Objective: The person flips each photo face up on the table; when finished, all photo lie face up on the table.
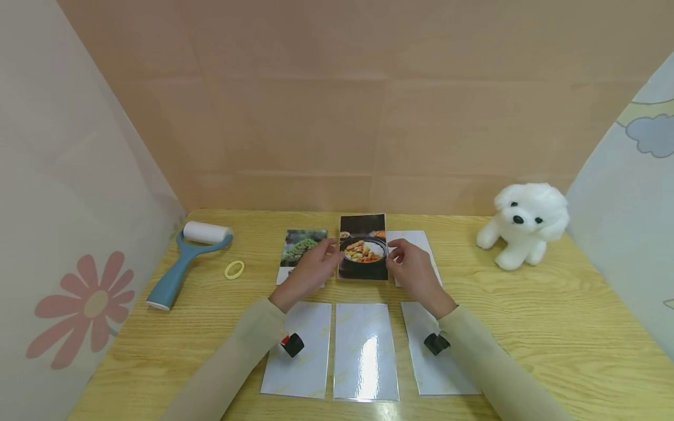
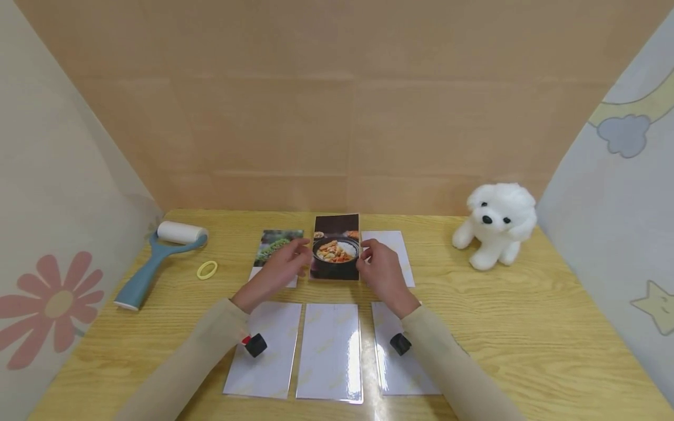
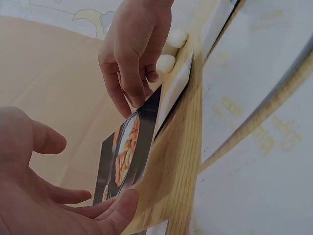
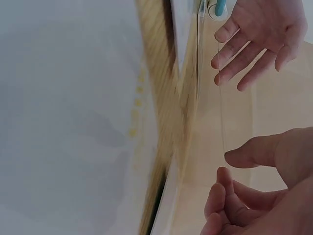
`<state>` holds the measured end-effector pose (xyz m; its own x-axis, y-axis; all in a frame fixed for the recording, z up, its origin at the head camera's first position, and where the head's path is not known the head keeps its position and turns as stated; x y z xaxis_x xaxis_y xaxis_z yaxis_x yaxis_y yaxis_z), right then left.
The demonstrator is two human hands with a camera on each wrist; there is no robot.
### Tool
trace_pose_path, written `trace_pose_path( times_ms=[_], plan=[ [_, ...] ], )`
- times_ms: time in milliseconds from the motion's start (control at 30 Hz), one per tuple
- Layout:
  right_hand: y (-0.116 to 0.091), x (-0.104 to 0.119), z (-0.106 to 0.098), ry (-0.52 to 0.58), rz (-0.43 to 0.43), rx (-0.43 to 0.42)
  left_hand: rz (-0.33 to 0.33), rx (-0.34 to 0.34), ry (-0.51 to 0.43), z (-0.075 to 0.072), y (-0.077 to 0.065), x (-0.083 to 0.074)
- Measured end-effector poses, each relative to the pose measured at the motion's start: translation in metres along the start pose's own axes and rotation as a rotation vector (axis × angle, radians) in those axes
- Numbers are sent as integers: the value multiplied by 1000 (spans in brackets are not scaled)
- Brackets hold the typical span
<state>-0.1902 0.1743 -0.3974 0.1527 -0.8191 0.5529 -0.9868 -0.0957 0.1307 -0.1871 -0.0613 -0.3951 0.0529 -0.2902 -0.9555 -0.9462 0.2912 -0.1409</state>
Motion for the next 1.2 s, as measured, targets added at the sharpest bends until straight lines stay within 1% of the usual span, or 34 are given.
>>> trace_pose_path(
  times_ms=[200, 367, 600, 767, 867, 1000, 1100, 1200],
  plan=[
    [1, -3, 5, -12, 30, 73, 21, 15, 59, 2, 1, 3],
    [3, -1, 7, -44, 43, 109, 32, 12, 124, 4, 1, 4],
    [4, 0, 11, -134, 28, 129, 81, 22, 230, 8, 0, 1],
    [4, 1, 13, -153, 25, 145, 111, 28, 279, 9, 2, 1],
    [5, 2, 14, -167, 25, 153, 130, 15, 311, 10, 3, 2],
    [6, 4, 15, -188, 46, 167, 135, 17, 346, 11, 3, 2],
    [6, 5, 16, -189, 59, 179, 110, 27, 361, 12, 2, 1],
    [6, 6, 15, -187, 57, 185, 99, 17, 383, 13, 1, 0]
  ],
)
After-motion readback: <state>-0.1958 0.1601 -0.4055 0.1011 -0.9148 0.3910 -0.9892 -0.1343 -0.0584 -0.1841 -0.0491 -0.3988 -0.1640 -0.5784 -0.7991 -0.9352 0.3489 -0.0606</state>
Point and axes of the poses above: each hand's wrist, its own y-axis towards the middle knuckle, its own z-axis out of the palm, x = y × z, the point moved 1 cm from there along y, towards the middle knuckle, and after that the axes turned 7 degrees about -y, right-handed, at the moved point
